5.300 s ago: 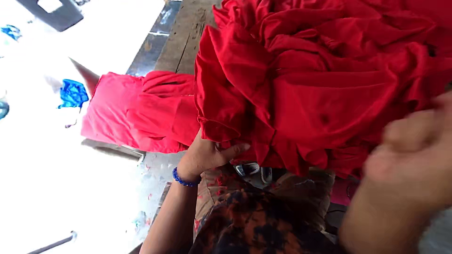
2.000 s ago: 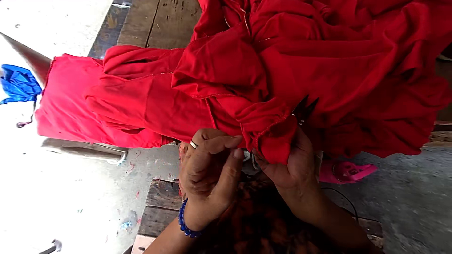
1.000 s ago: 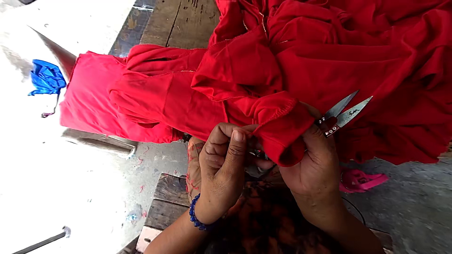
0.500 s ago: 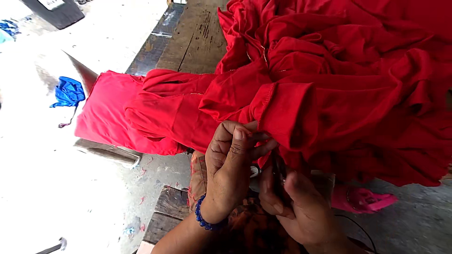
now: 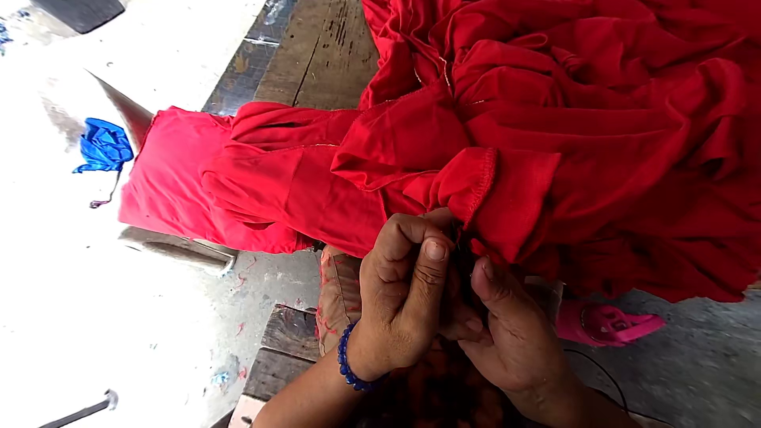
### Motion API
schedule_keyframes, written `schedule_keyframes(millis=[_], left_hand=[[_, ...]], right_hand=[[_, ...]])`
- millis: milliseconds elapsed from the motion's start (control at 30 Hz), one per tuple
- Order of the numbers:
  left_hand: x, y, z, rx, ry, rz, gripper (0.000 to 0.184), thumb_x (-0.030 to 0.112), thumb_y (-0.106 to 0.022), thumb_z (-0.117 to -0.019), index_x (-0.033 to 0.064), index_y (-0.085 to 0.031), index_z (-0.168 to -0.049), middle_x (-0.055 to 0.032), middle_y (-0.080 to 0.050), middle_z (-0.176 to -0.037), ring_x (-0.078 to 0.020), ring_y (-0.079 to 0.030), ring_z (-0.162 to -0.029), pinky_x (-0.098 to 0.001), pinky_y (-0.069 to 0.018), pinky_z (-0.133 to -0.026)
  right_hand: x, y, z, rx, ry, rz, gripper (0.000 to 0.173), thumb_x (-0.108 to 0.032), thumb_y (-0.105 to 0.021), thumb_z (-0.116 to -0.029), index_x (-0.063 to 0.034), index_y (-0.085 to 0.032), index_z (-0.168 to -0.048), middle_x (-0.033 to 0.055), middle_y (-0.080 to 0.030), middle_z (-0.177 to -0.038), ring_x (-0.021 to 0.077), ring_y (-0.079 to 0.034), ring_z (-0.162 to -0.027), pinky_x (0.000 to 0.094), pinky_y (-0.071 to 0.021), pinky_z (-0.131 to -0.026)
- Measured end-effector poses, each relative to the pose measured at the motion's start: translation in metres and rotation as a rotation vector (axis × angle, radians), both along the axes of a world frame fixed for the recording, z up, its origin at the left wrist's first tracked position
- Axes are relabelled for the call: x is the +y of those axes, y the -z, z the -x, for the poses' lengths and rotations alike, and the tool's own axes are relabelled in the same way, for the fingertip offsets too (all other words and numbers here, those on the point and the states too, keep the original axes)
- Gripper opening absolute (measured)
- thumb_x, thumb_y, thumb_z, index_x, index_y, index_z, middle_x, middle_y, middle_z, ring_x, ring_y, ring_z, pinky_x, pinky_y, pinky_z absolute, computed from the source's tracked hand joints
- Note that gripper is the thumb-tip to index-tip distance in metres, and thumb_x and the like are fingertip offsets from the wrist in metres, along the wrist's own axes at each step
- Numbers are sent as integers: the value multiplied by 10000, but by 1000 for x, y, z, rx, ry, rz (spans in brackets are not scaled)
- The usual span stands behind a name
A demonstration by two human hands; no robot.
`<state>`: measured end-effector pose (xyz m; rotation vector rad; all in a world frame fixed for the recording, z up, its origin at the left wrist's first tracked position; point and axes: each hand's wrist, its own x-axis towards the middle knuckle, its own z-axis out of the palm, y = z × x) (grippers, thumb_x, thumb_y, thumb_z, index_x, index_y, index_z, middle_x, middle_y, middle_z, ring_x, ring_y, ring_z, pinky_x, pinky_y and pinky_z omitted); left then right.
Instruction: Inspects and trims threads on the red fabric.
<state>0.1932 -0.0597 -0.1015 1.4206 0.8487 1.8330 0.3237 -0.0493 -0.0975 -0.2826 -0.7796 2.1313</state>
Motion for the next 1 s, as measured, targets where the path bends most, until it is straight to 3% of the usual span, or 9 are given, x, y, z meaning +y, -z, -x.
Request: schedule_keyframes(millis=[133,267,433,533,633,733,833,933,1000], left_hand=[[0,3,-2,16,10,-2,152,168,-441,-1103,108,-570,-1050,16,-652,-931,-16,-626,-775,-191,-550,-702],[2,10,-3,-178,18,19,193,358,-493,-1085,192,-589,-1072,35,-690,-1089,-79,-684,-1046,-280,-589,-889],[9,1,26,-362,-151,73,298,79,-793,-865,207,-619,-1070,34,-718,-971,-67,-710,-845,-262,-617,-752],[10,-13,102,-307,-386,75,166,131,-636,-994,237,-600,-1118,91,-707,-1014,-53,-687,-946,-277,-595,-860],[24,-25,215,-280,-699,-37,135,105,-466,-1066,97,-483,-1199,4,-668,-1053,-115,-668,-958,-300,-573,-863],[43,-17,310,-360,-972,-100,151,18,-508,-1040,22,-448,-1178,-92,-647,-1010,-198,-674,-923,-363,-591,-842],[54,12,362,-333,-1088,116,293,64,-540,-1039,-30,-422,-1291,-126,-627,-1125,-192,-667,-1012,-362,-585,-897],[66,31,352,-264,-1047,624,424,171,-521,-1030,21,-447,-1420,-103,-588,-1254,-152,-632,-1036,-331,-557,-863],[73,33,345,-159,-1049,840,608,261,-616,-994,27,-393,-1509,-179,-494,-1465,-256,-549,-1276,-458,-505,-1012]], right_hand=[[0,0,1,-27,50,-20,272,-329,-561,-1055,-132,-651,-891,-126,-470,-660,-60,-421,-562,103,-354,-533],[1,5,-5,-132,37,-285,334,-409,-493,-1076,-159,-647,-917,-153,-472,-685,-93,-411,-584,87,-340,-536],[14,0,-23,-135,142,-509,326,-450,-488,-1069,-175,-661,-1046,-139,-532,-750,-91,-452,-615,81,-364,-549],[36,-11,-47,-195,430,-547,301,-489,-531,-1037,-233,-685,-1004,-134,-617,-795,-53,-502,-575,107,-406,-501],[56,-16,-75,-284,724,-507,213,-436,-592,-1023,-257,-673,-941,-116,-648,-787,-25,-502,-515,120,-409,-445],[70,-13,-91,-434,1011,-439,232,-199,-425,-1099,-199,-552,-905,-105,-601,-703,-22,-435,-452,116,-375,-414],[79,-10,-97,-545,1155,-285,245,-103,-376,-1091,-155,-524,-902,-96,-575,-678,-24,-386,-417,112,-354,-396],[84,-5,-100,-597,1157,-180,232,-109,-392,-1090,-159,-527,-907,-105,-535,-631,-28,-362,-406,111,-328,-394],[86,-3,-101,-571,1155,-116,256,-137,-389,-1101,-163,-538,-895,-105,-512,-588,-24,-355,-391,115,-317,-382]])
